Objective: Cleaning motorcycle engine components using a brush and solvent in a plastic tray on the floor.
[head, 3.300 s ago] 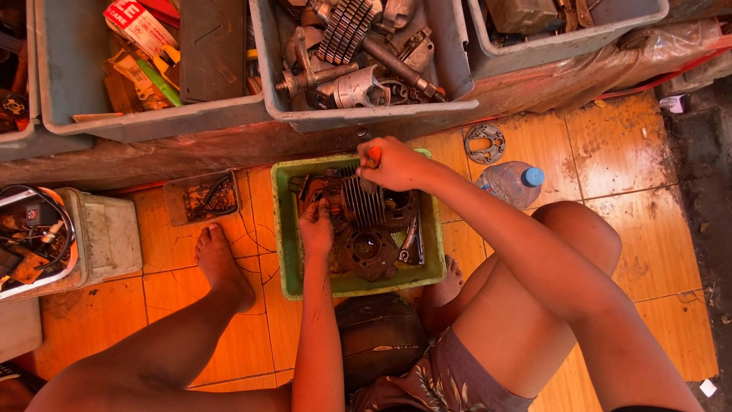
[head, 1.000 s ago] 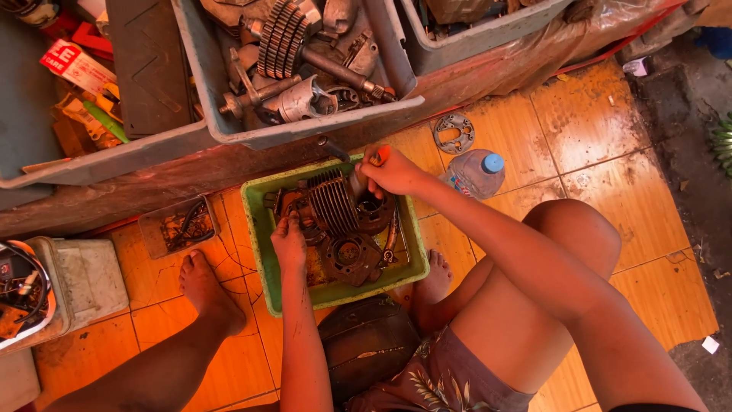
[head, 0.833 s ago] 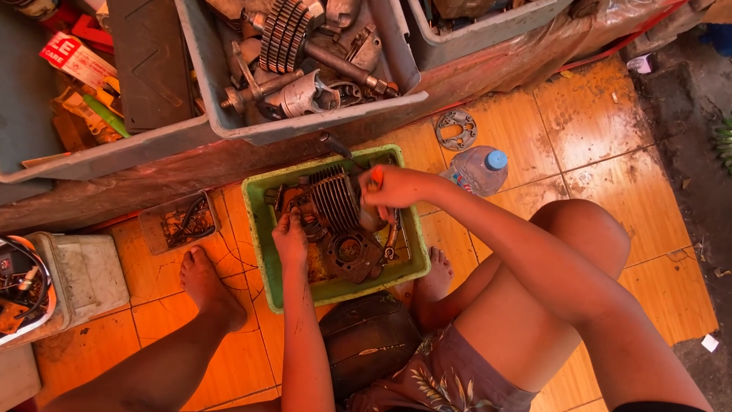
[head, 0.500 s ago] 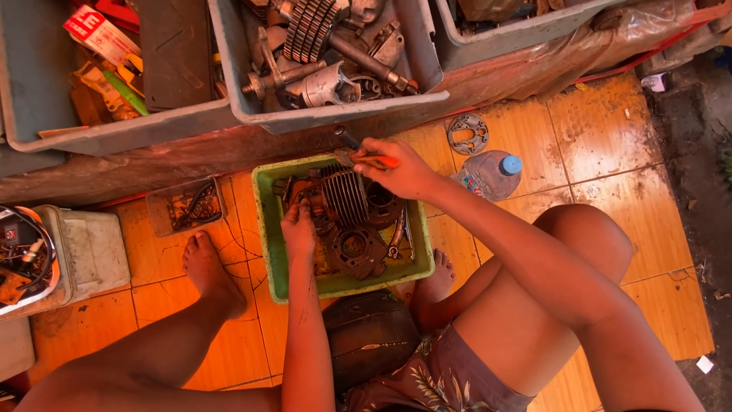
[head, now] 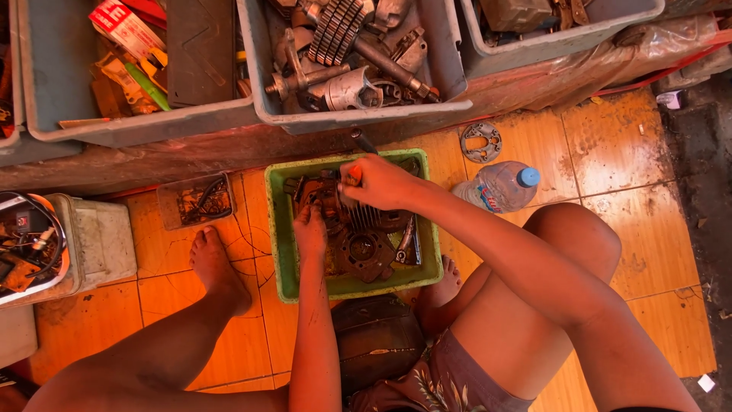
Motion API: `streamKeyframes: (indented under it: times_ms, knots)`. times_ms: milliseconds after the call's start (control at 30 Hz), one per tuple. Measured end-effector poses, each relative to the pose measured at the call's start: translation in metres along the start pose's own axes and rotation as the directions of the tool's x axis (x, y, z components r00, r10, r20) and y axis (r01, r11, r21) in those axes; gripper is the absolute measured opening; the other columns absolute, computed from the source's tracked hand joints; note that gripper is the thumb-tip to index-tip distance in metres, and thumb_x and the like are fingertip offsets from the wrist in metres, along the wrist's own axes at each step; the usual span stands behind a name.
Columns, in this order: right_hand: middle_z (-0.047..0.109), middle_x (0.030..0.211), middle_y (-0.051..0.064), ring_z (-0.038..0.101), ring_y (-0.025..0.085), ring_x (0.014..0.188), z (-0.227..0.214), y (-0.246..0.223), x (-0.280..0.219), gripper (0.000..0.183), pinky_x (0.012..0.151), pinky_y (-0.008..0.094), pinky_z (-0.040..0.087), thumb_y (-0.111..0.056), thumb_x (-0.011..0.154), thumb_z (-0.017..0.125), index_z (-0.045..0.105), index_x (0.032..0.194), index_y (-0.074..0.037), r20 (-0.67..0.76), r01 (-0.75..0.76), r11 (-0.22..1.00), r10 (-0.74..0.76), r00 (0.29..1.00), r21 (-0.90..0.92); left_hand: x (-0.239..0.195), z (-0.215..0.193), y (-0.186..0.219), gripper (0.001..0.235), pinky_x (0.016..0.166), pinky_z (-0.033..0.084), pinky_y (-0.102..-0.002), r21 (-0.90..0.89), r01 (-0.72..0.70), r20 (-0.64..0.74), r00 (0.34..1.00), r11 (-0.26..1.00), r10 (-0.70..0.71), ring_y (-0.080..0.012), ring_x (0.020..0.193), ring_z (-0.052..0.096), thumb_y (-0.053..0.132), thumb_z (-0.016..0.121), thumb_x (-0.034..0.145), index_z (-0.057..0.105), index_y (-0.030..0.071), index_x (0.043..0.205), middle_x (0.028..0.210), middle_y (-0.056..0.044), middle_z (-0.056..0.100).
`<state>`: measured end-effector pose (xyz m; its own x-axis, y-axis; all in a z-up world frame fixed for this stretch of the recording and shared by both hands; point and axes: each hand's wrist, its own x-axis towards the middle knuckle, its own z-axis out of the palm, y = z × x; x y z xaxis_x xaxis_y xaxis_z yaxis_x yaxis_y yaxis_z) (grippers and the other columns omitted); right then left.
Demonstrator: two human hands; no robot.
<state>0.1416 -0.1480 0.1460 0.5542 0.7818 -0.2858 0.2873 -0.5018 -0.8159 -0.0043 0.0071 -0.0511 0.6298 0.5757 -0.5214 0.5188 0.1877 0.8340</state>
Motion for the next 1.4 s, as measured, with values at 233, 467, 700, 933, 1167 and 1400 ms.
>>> streamKeyframes:
  times_ms: [233, 467, 700, 933, 1167, 1400]
  knots:
    - [0.063, 0.080, 0.011, 0.064, 0.029, 0.073, 0.006, 0.000, 0.007, 0.024, 0.069, 0.045, 0.057, -0.022, 0.095, 0.062, 0.070, 0.103, -0.001, 0.135, 0.085, 0.990, -0.070, 0.988, -0.109, -0.012, 0.000, 0.019, 0.028, 0.098, 0.048, -0.044, -0.028, -0.009, -0.019, 1.000, 1.000, 0.008, -0.0213, 0.107, 0.059, 0.022, 0.051, 0.105, 0.074, 0.008, 0.100, 0.107, -0.012, 0.069]
    - [0.069, 0.086, 0.016, 0.068, 0.029, 0.074, 0.008, 0.011, -0.004, 0.026, 0.071, 0.040, 0.056, -0.001, 0.093, 0.064, 0.064, 0.119, 0.003, 0.206, 0.227, 0.877, -0.150, 0.967, -0.424, -0.022, 0.000, 0.033, 0.027, 0.094, 0.049, -0.044, -0.041, -0.021, -0.014, 1.000, 0.999, 0.021, -0.0211, 0.097, 0.057, 0.019, 0.049, 0.104, 0.069, 0.008, 0.089, 0.095, -0.009, 0.065]
    - [0.070, 0.084, 0.018, 0.070, 0.033, 0.076, 0.003, -0.011, -0.043, 0.025, 0.075, 0.043, 0.057, -0.004, 0.093, 0.064, 0.063, 0.117, 0.002, 0.304, 0.361, 0.851, -0.254, 0.918, -0.381, -0.021, 0.000, 0.032, 0.024, 0.095, 0.049, -0.043, -0.042, 0.010, -0.012, 1.000, 0.999, -0.010, -0.0219, 0.104, 0.060, 0.023, 0.051, 0.104, 0.071, 0.013, 0.094, 0.102, -0.009, 0.068]
    - [0.072, 0.102, 0.019, 0.071, 0.030, 0.095, 0.058, 0.022, -0.066, 0.052, 0.089, 0.040, 0.057, -0.007, 0.086, 0.077, 0.055, 0.133, 0.003, 0.387, 0.483, 0.418, -0.296, 0.873, -0.770, -0.022, 0.001, 0.036, 0.029, 0.101, 0.048, -0.048, -0.036, 0.040, -0.016, 0.999, 0.999, -0.040, -0.0274, 0.112, 0.061, 0.023, 0.050, 0.104, 0.072, 0.006, 0.112, 0.113, -0.015, 0.068]
    - [0.073, 0.098, 0.019, 0.072, 0.034, 0.095, 0.043, 0.021, -0.065, 0.043, 0.088, 0.043, 0.056, -0.005, 0.080, 0.081, 0.063, 0.120, 0.000, 0.326, 0.493, 0.346, -0.440, 0.837, -0.798, -0.016, 0.004, 0.025, 0.033, 0.104, 0.047, -0.049, -0.049, 0.042, -0.006, 0.999, 0.998, -0.042, -0.0289, 0.120, 0.058, 0.026, 0.052, 0.105, 0.070, 0.004, 0.122, 0.124, -0.018, 0.066]
    - [0.070, 0.116, 0.026, 0.070, 0.037, 0.108, 0.097, 0.021, -0.084, 0.048, 0.101, 0.050, 0.053, -0.002, 0.083, 0.078, 0.060, 0.127, 0.002, 0.619, 0.621, 0.498, -0.197, 0.760, -0.605, -0.012, 0.005, 0.017, 0.037, 0.106, 0.047, -0.053, -0.044, 0.046, -0.017, 0.999, 0.998, -0.047, -0.0328, 0.126, 0.056, 0.026, 0.054, 0.105, 0.067, 0.000, 0.127, 0.130, -0.022, 0.063]
